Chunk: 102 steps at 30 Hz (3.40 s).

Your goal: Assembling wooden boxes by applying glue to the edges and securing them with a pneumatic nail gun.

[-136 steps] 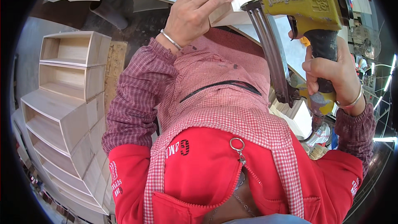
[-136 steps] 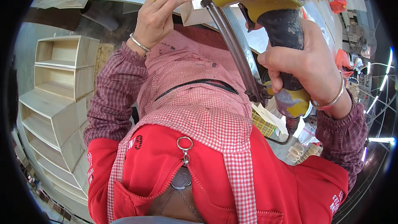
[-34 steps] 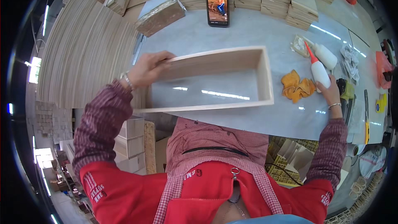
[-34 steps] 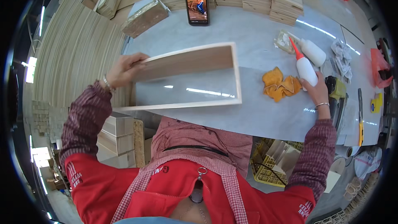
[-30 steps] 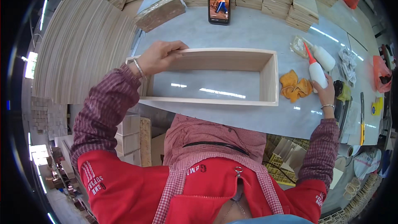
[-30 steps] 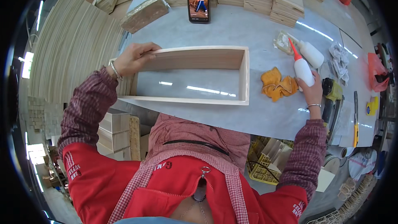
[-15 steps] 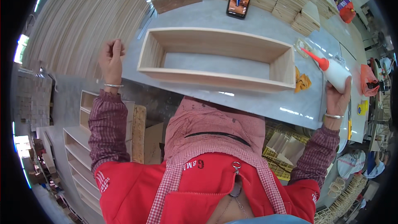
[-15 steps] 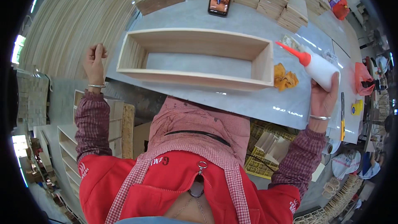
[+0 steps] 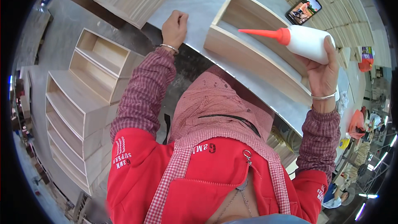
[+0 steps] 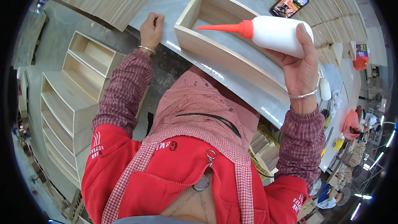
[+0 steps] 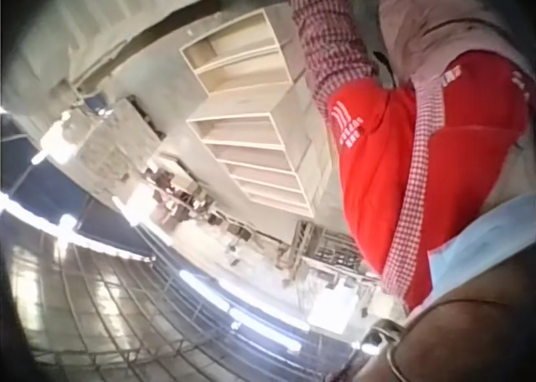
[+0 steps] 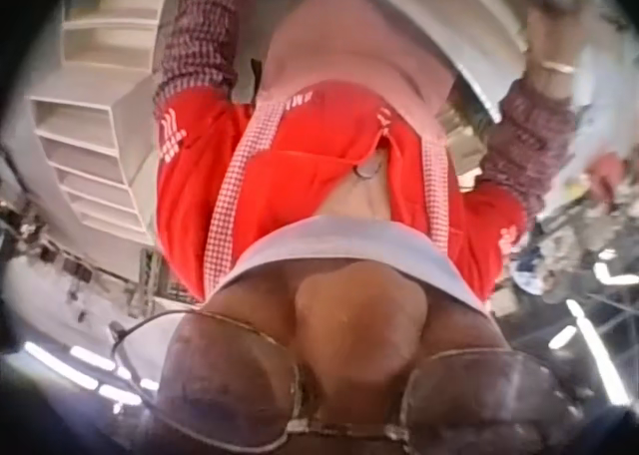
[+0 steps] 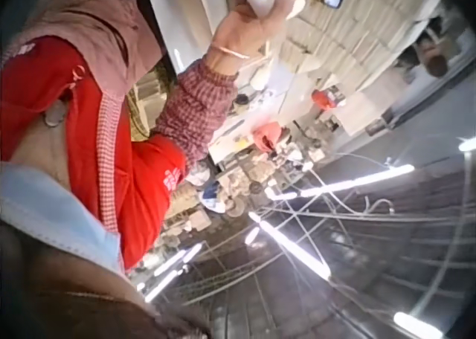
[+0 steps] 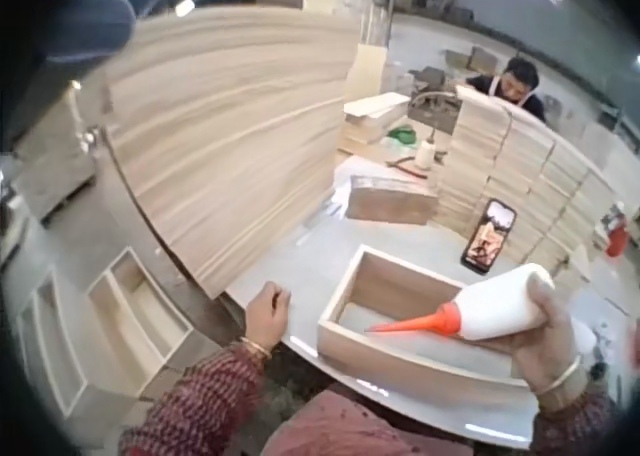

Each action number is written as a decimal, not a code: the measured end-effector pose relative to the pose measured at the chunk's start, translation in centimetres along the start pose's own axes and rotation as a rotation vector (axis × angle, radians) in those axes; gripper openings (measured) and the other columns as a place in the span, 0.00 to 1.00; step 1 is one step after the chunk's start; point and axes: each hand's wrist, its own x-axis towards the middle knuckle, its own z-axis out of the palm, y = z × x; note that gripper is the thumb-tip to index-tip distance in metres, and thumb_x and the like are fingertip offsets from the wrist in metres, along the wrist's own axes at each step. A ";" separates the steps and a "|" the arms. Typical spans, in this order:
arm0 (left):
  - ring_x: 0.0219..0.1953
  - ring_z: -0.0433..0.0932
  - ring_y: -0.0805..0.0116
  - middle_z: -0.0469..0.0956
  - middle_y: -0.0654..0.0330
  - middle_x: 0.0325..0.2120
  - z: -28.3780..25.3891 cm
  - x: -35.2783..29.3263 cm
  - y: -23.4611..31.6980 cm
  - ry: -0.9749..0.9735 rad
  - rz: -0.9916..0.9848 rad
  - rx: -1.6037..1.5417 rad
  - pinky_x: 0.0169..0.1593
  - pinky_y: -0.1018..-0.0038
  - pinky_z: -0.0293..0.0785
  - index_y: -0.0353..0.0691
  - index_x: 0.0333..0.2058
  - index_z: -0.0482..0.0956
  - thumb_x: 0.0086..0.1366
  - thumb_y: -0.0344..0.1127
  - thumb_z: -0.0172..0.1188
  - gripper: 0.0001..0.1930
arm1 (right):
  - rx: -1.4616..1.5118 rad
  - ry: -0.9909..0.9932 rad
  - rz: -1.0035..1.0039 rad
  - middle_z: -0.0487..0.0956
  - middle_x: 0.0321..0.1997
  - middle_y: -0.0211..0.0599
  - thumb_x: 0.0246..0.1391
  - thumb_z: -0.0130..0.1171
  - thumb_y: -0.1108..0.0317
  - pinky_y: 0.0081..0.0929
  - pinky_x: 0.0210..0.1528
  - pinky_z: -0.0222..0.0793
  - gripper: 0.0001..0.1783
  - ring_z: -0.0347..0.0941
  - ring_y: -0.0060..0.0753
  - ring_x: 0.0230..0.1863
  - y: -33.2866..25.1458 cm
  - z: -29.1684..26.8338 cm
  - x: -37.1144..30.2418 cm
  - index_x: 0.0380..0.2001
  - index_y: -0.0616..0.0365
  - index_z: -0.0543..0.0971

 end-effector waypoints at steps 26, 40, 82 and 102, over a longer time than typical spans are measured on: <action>0.25 0.75 0.58 0.75 0.59 0.20 -0.1 -0.2 0.7 0.099 0.155 0.105 0.27 0.66 0.69 0.43 0.27 0.72 0.59 0.36 0.56 0.05 | -0.207 -0.070 -0.029 0.75 0.44 0.43 0.54 0.55 0.59 0.38 0.42 0.77 0.24 0.75 0.39 0.44 0.2 3.9 3.0 0.48 0.66 0.67; 0.25 0.75 0.58 0.75 0.59 0.21 0.3 -0.3 0.4 0.074 0.151 0.109 0.27 0.67 0.69 0.42 0.28 0.72 0.60 0.34 0.55 0.05 | -0.214 -0.087 -0.121 0.74 0.44 0.46 0.54 0.56 0.59 0.38 0.43 0.78 0.24 0.75 0.40 0.45 -0.3 2.9 6.8 0.46 0.69 0.68; 0.24 0.75 0.61 0.76 0.56 0.22 1.0 -0.7 -0.3 -0.010 0.117 0.151 0.29 0.69 0.70 0.39 0.32 0.75 0.63 0.37 0.52 0.08 | -0.242 0.199 -0.159 0.74 0.44 0.45 0.51 0.58 0.58 0.35 0.40 0.79 0.26 0.75 0.37 0.44 -3.2 -11.0 2.2 0.47 0.66 0.68; 0.29 0.75 0.68 0.76 0.58 0.26 0.9 -0.6 -1.2 -0.072 0.178 0.082 0.35 0.75 0.69 0.38 0.34 0.72 0.56 0.33 0.56 0.08 | -0.228 0.396 -0.204 0.74 0.44 0.45 0.51 0.59 0.60 0.35 0.40 0.79 0.26 0.75 0.38 0.44 -4.0 -20.1 -2.4 0.47 0.68 0.67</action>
